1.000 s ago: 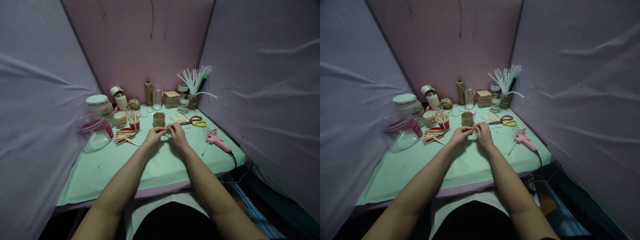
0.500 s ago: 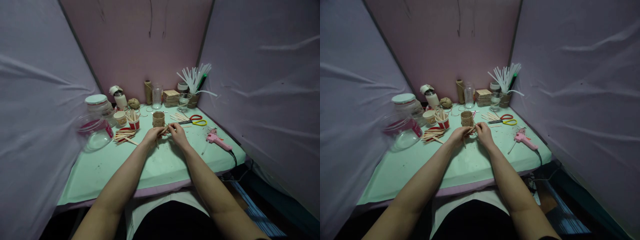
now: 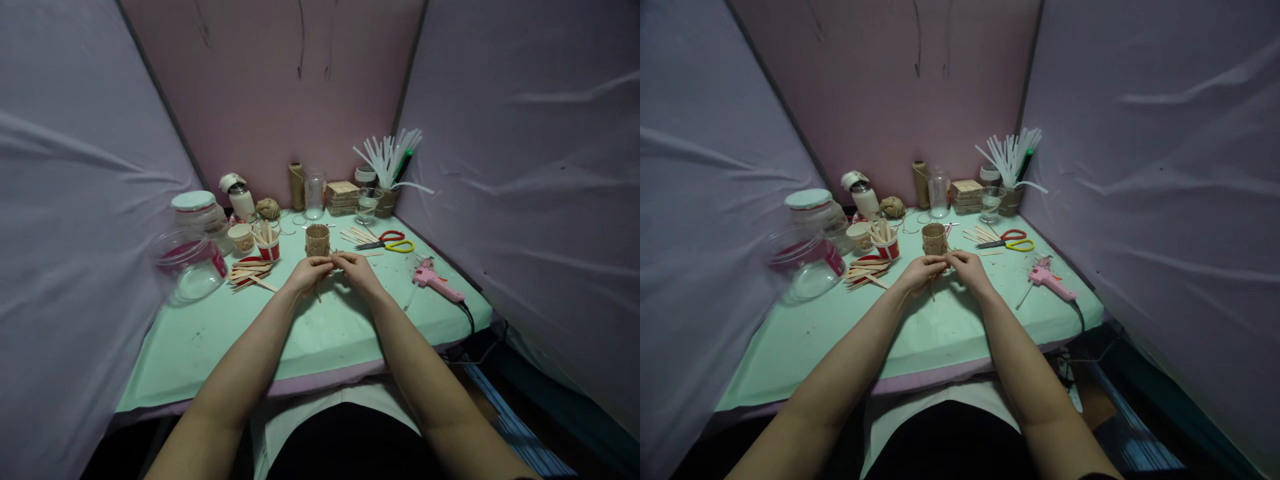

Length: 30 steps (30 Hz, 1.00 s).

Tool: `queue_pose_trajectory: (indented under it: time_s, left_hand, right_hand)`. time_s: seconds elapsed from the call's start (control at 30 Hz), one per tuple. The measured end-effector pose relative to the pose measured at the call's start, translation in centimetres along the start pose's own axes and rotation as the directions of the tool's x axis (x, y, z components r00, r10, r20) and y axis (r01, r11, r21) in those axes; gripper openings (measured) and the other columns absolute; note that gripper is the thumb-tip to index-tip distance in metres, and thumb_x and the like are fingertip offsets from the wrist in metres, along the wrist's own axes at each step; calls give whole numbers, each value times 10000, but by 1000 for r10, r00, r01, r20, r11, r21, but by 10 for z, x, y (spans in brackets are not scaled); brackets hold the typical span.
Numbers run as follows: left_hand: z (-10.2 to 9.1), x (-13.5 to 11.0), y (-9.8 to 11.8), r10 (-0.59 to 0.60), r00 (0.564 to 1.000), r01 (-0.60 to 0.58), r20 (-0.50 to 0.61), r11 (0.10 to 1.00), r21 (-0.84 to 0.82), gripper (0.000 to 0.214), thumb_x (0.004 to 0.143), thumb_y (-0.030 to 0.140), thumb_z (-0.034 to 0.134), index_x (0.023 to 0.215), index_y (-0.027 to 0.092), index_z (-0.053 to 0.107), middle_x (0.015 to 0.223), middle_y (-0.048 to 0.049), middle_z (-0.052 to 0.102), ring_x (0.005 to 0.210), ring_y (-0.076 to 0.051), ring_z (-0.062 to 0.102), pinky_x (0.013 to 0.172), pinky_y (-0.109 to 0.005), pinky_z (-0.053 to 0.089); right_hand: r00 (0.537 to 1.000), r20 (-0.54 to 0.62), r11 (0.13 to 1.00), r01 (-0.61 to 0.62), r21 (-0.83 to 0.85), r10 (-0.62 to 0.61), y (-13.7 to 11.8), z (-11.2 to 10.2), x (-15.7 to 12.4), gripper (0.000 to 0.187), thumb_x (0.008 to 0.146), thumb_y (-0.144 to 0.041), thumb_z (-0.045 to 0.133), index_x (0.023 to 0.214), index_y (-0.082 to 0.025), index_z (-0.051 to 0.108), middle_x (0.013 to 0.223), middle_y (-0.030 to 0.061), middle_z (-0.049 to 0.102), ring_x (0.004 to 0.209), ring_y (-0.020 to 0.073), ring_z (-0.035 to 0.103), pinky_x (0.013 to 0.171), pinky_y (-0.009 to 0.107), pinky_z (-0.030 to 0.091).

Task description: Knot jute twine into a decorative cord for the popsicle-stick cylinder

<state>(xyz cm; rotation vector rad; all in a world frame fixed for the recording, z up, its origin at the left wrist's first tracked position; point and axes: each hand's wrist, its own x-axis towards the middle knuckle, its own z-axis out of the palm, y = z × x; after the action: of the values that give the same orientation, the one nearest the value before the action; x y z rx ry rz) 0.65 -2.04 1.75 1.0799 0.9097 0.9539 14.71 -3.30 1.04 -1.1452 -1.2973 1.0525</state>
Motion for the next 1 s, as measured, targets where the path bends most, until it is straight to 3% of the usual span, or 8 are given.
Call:
queue_pose_trajectory:
  time_s: [0.13, 0.3, 0.47, 0.63, 0.77, 0.87, 1.0]
  left_hand:
    - [1, -2, 2, -65, 997, 66, 38, 997, -35, 208, 650, 217, 763, 805, 96, 695, 721, -65, 656, 582, -69, 533, 560, -202, 422]
    - [-2, 0, 1, -87, 996, 87, 8, 993, -77, 165, 681, 208, 745, 788, 100, 682, 711, -58, 645, 550, -49, 518, 529, -176, 428]
    - [-2, 0, 1, -86, 996, 88, 29, 994, -71, 154, 688, 205, 738, 776, 95, 676, 705, -57, 644, 546, -48, 518, 524, -168, 427]
    - [-4, -2, 1, -152, 978, 158, 145, 987, -32, 230, 716, 299, 723, 816, 96, 680, 733, -82, 660, 582, -77, 566, 564, -200, 459]
    - [-11, -2, 4, -214, 946, 213, 245, 977, 30, 302, 666, 321, 763, 857, 104, 677, 788, -101, 674, 608, -94, 595, 512, -185, 425]
    - [-13, -2, 5, -212, 936, 183, 280, 975, 126, 332, 606, 306, 801, 834, 107, 666, 802, -105, 680, 581, -89, 582, 438, -167, 346]
    - [-3, -1, -4, -86, 964, 36, 252, 980, 197, 309, 600, 264, 793, 800, 107, 619, 710, -74, 670, 564, -92, 587, 487, -186, 412]
  right_hand:
    - [995, -76, 990, -61, 127, 71, 2, -2, 1, 320, 640, -460, 688, 800, -183, 714, 765, 38, 671, 682, 148, 548, 527, 234, 349]
    - [986, -141, 993, -82, 81, 93, 7, -3, 5, 368, 657, -531, 662, 723, -171, 696, 662, 28, 625, 619, 128, 498, 505, 233, 330]
    - [993, -39, 990, -106, 88, 109, 8, -2, 4, 361, 655, -517, 667, 706, -161, 696, 641, 16, 604, 584, 110, 482, 493, 227, 313]
    - [985, 62, 934, -173, 312, 162, 5, -4, 3, 323, 619, -445, 723, 794, -175, 696, 702, 8, 611, 631, 108, 517, 499, 207, 337]
    - [982, 62, 899, -190, 395, 180, 5, -7, 5, 326, 608, -432, 736, 787, -164, 688, 642, -9, 564, 577, 88, 462, 460, 196, 310]
    - [980, 41, 895, -193, 403, 193, 5, -7, 6, 331, 604, -433, 732, 788, -162, 687, 642, -12, 562, 556, 82, 433, 450, 200, 300]
    - [978, -38, 896, -171, 410, 205, 3, -5, 5, 305, 583, -418, 737, 732, -160, 671, 632, -17, 561, 544, 75, 429, 449, 208, 273]
